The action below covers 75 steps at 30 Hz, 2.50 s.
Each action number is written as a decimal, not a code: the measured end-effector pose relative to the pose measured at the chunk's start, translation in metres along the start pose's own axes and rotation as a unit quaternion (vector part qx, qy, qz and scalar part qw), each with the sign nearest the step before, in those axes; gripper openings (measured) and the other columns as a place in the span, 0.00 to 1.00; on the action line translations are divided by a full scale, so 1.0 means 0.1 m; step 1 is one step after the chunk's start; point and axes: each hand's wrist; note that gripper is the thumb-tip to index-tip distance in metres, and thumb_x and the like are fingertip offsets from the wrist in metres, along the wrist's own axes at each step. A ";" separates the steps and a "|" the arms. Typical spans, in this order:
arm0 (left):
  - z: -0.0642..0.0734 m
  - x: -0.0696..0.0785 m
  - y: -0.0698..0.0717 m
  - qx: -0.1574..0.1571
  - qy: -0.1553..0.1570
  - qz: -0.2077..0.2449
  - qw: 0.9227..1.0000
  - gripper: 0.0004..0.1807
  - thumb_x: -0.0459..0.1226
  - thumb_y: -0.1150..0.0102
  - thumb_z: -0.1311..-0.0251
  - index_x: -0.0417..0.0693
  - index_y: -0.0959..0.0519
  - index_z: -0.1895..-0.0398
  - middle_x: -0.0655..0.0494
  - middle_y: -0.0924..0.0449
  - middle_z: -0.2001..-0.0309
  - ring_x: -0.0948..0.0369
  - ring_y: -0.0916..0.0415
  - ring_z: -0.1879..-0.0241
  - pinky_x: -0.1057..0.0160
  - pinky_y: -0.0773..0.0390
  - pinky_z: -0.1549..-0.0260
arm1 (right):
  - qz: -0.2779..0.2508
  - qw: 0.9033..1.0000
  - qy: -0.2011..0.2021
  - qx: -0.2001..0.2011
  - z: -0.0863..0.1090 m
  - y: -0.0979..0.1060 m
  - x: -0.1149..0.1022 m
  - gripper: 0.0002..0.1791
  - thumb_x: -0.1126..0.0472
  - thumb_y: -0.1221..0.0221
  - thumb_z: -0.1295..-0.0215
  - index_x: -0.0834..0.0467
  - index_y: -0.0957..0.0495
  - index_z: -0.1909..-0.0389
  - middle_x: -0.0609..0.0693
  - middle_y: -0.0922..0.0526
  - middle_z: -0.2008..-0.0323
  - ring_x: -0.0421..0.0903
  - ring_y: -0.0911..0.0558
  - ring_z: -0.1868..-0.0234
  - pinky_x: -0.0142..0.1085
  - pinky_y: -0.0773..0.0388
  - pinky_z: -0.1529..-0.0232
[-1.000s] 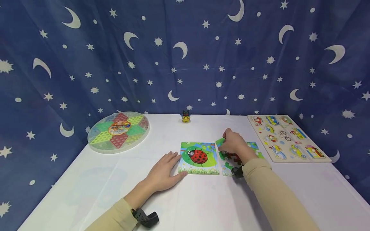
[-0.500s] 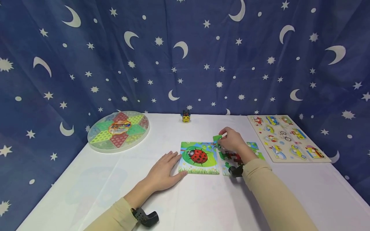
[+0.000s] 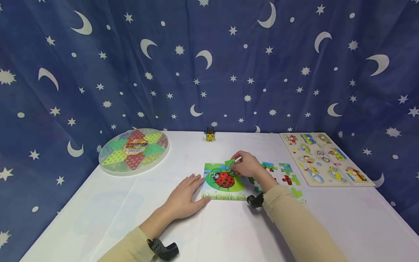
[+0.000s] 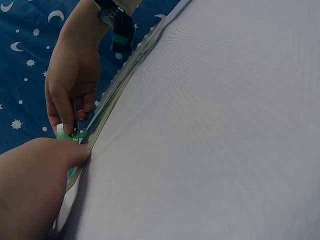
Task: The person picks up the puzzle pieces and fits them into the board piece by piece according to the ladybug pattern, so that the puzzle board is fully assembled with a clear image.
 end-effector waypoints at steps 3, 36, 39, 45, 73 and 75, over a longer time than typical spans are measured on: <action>0.01 0.00 0.00 0.001 0.002 0.003 1.000 0.40 0.61 0.45 0.33 0.48 0.31 0.25 0.47 0.35 0.25 0.47 0.44 0.24 0.49 0.46 0.24 | -0.005 1.000 -0.002 -0.001 -0.02 -0.06 -0.03 0.17 0.63 0.35 0.31 0.63 0.25 0.46 0.54 0.21 0.66 0.48 0.18 0.70 0.40 0.15 0.67; 0.02 0.01 0.00 0.003 0.001 0.005 1.000 0.39 0.61 0.45 0.33 0.48 0.30 0.26 0.48 0.34 0.26 0.50 0.45 0.23 0.49 0.46 0.24 | 0.102 0.994 0.009 0.026 -0.09 -0.42 -0.20 0.20 0.53 0.31 0.35 0.61 0.21 0.49 0.52 0.19 0.61 0.49 0.21 0.61 0.43 0.19 0.59; 0.01 0.01 0.01 0.004 0.000 0.004 1.000 0.39 0.61 0.45 0.33 0.47 0.30 0.26 0.48 0.34 0.26 0.50 0.45 0.23 0.49 0.45 0.24 | 0.103 0.994 0.005 0.026 -0.09 -0.44 -0.24 0.21 0.53 0.31 0.35 0.61 0.21 0.49 0.52 0.19 0.61 0.48 0.21 0.61 0.43 0.18 0.60; 0.01 0.00 0.00 0.007 -0.005 0.002 1.000 0.39 0.60 0.45 0.33 0.47 0.30 0.26 0.47 0.34 0.26 0.50 0.44 0.23 0.50 0.46 0.24 | 0.116 0.993 0.001 0.035 -0.12 -0.50 -0.26 0.20 0.52 0.30 0.36 0.60 0.21 0.51 0.51 0.19 0.63 0.48 0.21 0.62 0.43 0.18 0.60; 0.00 0.00 0.00 0.005 -0.002 0.002 1.000 0.39 0.60 0.45 0.32 0.47 0.30 0.26 0.47 0.34 0.26 0.49 0.45 0.23 0.50 0.46 0.24 | 0.092 0.995 -0.005 0.030 -0.11 -0.44 -0.26 0.22 0.48 0.34 0.32 0.61 0.22 0.51 0.56 0.19 0.58 0.51 0.20 0.60 0.45 0.18 0.60; 0.00 0.00 0.00 0.005 -0.001 0.003 1.000 0.39 0.61 0.45 0.32 0.47 0.30 0.26 0.47 0.34 0.26 0.49 0.45 0.23 0.50 0.46 0.24 | 0.085 0.996 0.000 0.029 -0.10 -0.36 -0.23 0.22 0.47 0.36 0.31 0.62 0.23 0.50 0.57 0.18 0.56 0.51 0.19 0.60 0.45 0.19 0.60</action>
Point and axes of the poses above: each hand's wrist, its own z-axis away from the middle knuckle, its own y-axis out of the back of the hand, x = y × z
